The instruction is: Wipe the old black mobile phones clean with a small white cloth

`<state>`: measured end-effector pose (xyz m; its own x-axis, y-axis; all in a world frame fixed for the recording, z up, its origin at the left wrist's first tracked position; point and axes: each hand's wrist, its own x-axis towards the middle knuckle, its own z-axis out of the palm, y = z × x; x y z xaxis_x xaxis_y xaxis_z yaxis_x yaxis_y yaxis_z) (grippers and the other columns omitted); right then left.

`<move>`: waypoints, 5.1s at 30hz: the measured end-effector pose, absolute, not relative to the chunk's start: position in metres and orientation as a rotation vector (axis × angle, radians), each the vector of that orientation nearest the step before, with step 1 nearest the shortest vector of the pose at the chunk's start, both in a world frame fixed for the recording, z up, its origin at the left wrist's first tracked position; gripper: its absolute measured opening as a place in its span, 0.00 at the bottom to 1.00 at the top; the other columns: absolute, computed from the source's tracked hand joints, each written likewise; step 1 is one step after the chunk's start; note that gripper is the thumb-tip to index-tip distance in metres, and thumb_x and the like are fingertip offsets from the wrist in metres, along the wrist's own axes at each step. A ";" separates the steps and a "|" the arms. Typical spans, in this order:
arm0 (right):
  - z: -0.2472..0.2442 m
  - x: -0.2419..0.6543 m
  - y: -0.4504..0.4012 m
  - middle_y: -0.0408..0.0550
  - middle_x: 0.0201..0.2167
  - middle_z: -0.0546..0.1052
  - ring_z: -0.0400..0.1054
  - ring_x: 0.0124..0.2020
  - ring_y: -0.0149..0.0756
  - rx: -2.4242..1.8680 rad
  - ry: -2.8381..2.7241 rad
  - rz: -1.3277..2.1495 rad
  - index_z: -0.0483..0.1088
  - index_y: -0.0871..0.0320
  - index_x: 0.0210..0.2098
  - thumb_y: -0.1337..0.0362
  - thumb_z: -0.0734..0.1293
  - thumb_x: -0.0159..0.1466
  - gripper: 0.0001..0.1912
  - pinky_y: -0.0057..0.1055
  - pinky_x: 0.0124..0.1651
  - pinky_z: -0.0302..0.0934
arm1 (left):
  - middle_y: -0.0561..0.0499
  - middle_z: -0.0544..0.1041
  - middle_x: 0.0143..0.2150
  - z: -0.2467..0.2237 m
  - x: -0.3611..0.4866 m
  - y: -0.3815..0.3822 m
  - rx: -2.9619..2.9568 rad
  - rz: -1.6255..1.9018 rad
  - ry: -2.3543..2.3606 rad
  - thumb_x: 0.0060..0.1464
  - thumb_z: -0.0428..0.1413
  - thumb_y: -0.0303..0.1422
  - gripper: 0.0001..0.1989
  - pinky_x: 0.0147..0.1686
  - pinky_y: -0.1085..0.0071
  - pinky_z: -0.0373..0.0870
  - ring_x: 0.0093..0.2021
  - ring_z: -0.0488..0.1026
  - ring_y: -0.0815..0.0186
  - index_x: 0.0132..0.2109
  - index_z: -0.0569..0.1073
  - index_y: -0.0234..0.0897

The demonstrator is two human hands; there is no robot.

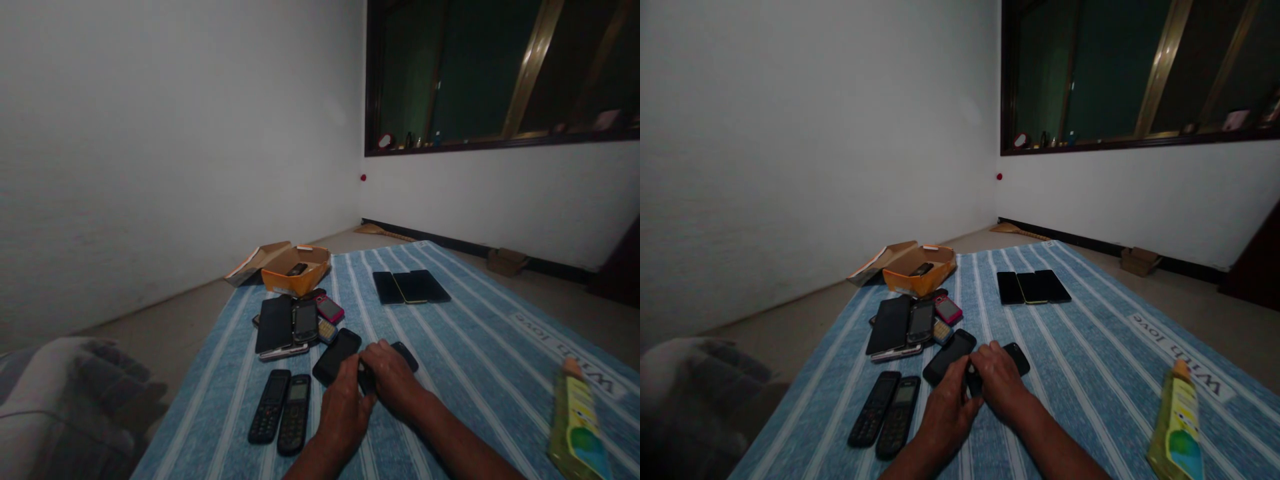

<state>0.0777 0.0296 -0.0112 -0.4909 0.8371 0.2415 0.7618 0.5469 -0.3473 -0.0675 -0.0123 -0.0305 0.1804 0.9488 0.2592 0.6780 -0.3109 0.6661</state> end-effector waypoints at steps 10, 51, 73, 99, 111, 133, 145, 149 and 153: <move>-0.012 0.080 0.037 0.47 0.36 0.73 0.60 0.40 0.38 -1.423 -2.352 0.172 0.72 0.59 0.36 0.73 0.58 0.67 0.11 0.31 0.42 0.51 | 0.36 0.67 0.60 -0.017 -0.055 0.000 2.128 0.769 1.544 0.51 0.50 0.26 0.29 0.58 0.53 0.64 0.61 0.66 0.52 0.61 0.57 0.33; -0.005 0.081 0.035 0.48 0.38 0.73 0.60 0.41 0.39 -1.427 -2.394 0.140 0.73 0.57 0.40 0.72 0.59 0.66 0.11 0.32 0.43 0.49 | 0.39 0.73 0.53 -0.028 -0.058 0.008 2.245 0.915 1.628 0.50 0.57 0.33 0.26 0.53 0.52 0.68 0.53 0.71 0.52 0.57 0.63 0.34; -0.007 0.094 0.042 0.50 0.38 0.73 0.60 0.41 0.40 -1.610 -2.328 0.059 0.74 0.57 0.40 0.78 0.60 0.61 0.15 0.34 0.42 0.49 | 0.39 0.73 0.54 -0.034 -0.059 0.008 2.245 0.927 1.674 0.47 0.59 0.33 0.29 0.54 0.50 0.68 0.55 0.71 0.49 0.57 0.63 0.35; -0.013 0.090 0.040 0.47 0.35 0.73 0.60 0.39 0.38 -1.458 -2.345 0.026 0.73 0.57 0.36 0.73 0.61 0.64 0.10 0.33 0.41 0.49 | 0.39 0.75 0.49 -0.025 -0.058 0.006 2.259 0.906 1.646 0.50 0.57 0.33 0.24 0.50 0.54 0.72 0.50 0.74 0.52 0.54 0.66 0.33; -0.018 0.089 0.041 0.46 0.34 0.73 0.60 0.38 0.37 -1.403 -2.335 0.020 0.73 0.56 0.36 0.72 0.61 0.65 0.10 0.33 0.41 0.48 | 0.41 0.76 0.47 -0.023 -0.057 0.007 2.292 0.933 1.626 0.50 0.56 0.32 0.20 0.47 0.56 0.73 0.47 0.75 0.53 0.51 0.68 0.34; -0.015 0.101 0.047 0.49 0.35 0.73 0.60 0.40 0.40 -1.644 -2.224 -0.051 0.75 0.56 0.38 0.74 0.60 0.64 0.13 0.33 0.41 0.48 | 0.36 0.74 0.53 -0.035 -0.060 0.009 2.304 0.915 1.682 0.47 0.59 0.33 0.29 0.53 0.52 0.70 0.54 0.72 0.49 0.56 0.65 0.30; -0.007 0.091 0.038 0.48 0.35 0.73 0.61 0.40 0.39 -1.610 -2.268 -0.004 0.74 0.56 0.37 0.73 0.60 0.64 0.12 0.33 0.41 0.49 | 0.38 0.75 0.52 -0.031 -0.059 0.010 2.287 0.901 1.669 0.49 0.58 0.34 0.26 0.51 0.52 0.71 0.52 0.73 0.50 0.55 0.66 0.33; -0.006 0.099 0.042 0.50 0.37 0.74 0.61 0.41 0.40 -1.741 -2.212 -0.023 0.75 0.57 0.38 0.75 0.60 0.63 0.13 0.33 0.41 0.49 | 0.38 0.74 0.54 -0.037 -0.060 0.011 2.294 0.902 1.688 0.48 0.59 0.34 0.28 0.53 0.50 0.69 0.54 0.72 0.50 0.57 0.65 0.34; -0.010 0.097 0.039 0.49 0.37 0.73 0.60 0.41 0.40 -1.670 -2.225 -0.038 0.74 0.56 0.39 0.74 0.61 0.63 0.13 0.33 0.42 0.49 | 0.39 0.75 0.52 -0.033 -0.060 0.010 2.291 0.917 1.669 0.50 0.57 0.35 0.26 0.52 0.51 0.70 0.53 0.73 0.50 0.56 0.65 0.35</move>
